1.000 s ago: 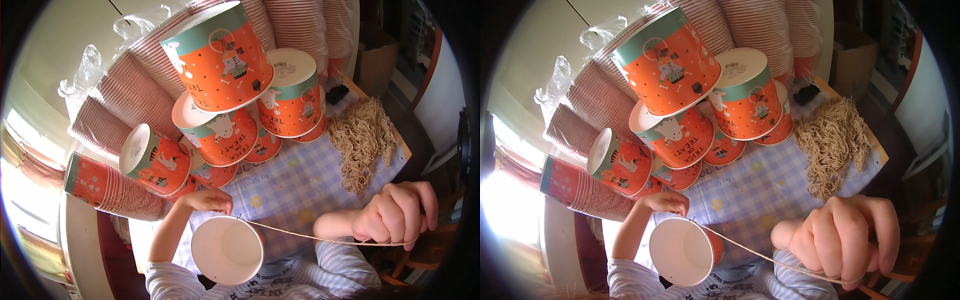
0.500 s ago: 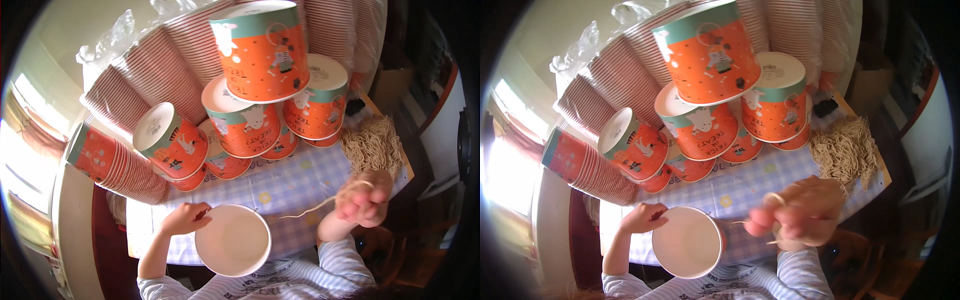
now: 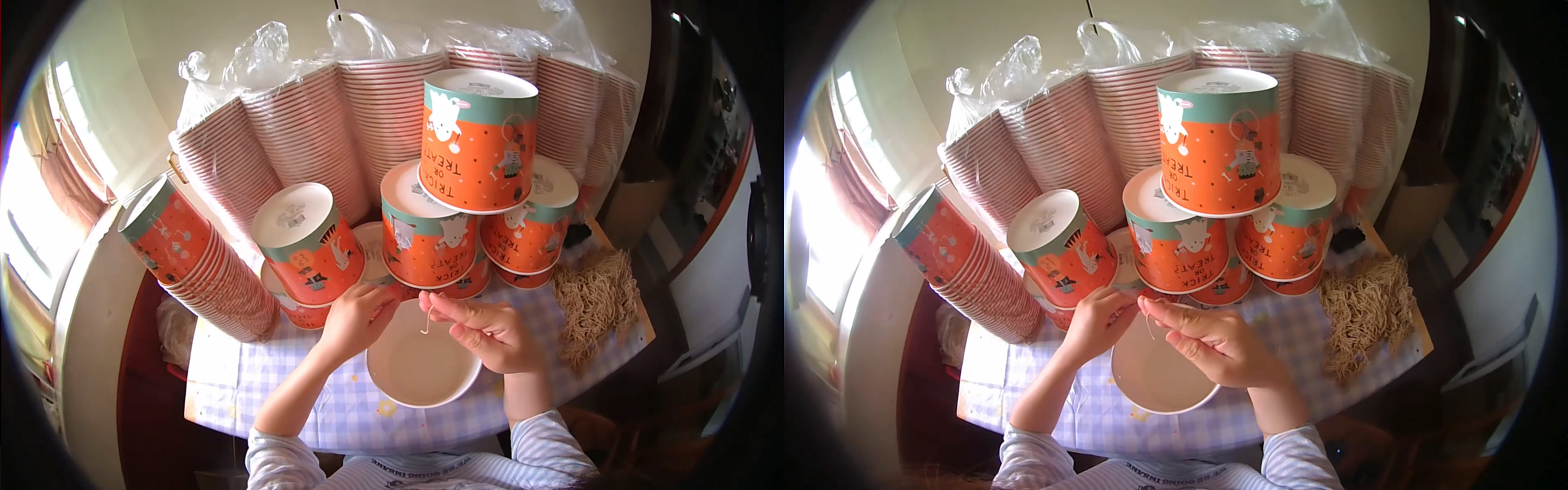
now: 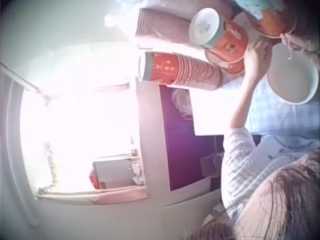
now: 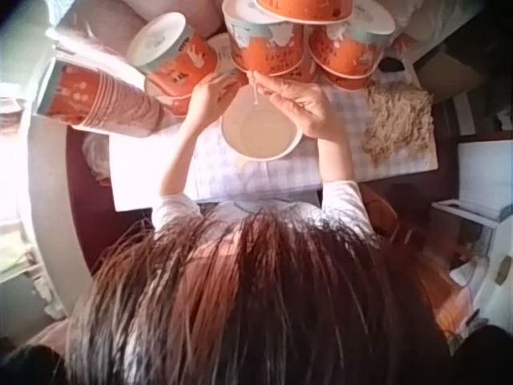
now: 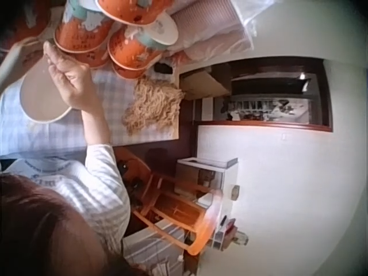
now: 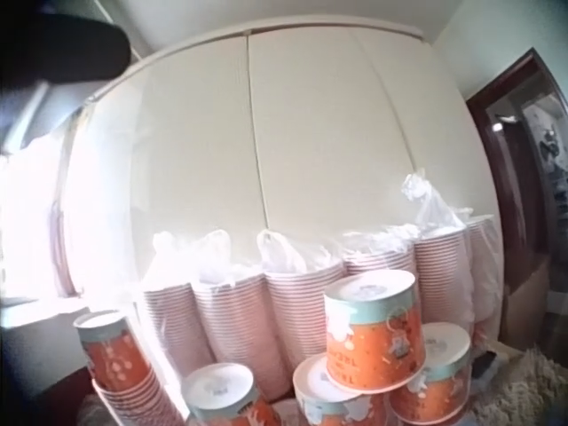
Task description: Attaching elastic string handles to paper Halloween-themed buckets.
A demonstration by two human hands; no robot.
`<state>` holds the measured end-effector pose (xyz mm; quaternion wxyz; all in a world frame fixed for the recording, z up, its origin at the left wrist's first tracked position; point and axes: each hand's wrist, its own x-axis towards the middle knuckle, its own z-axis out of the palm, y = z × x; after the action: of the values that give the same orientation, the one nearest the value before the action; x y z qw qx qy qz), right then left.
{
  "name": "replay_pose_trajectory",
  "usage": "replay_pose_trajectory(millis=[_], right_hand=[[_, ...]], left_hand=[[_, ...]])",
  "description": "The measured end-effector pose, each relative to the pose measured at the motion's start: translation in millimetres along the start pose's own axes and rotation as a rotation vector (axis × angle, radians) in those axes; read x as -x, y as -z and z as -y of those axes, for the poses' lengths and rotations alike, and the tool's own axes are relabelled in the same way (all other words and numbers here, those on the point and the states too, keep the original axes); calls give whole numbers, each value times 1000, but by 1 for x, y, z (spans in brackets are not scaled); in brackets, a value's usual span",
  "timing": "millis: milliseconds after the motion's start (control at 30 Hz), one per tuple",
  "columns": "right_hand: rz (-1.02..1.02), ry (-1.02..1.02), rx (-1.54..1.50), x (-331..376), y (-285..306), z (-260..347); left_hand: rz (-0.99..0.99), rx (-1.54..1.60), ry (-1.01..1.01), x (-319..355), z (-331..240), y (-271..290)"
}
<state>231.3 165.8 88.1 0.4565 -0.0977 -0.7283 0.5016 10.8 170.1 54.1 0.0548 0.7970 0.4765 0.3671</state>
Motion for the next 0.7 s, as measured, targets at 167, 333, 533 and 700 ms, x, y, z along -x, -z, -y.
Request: replay_pose_trajectory(millis=[167, 333, 533, 700], right_hand=[[69, -10, 205, -8, -10, -9], [146, 20, 269, -10, -30, -12], [479, 228, 617, 2, -43, 10], [933, 362, 464, 27, -58, 6]], left_hand=[[35, 502, 150, 23, -22, 27], [47, 355, 99, 34, -28, 20], [-33, 568, 178, 61, -8, 34], [-34, 980, 301, 110, -1, 52]])
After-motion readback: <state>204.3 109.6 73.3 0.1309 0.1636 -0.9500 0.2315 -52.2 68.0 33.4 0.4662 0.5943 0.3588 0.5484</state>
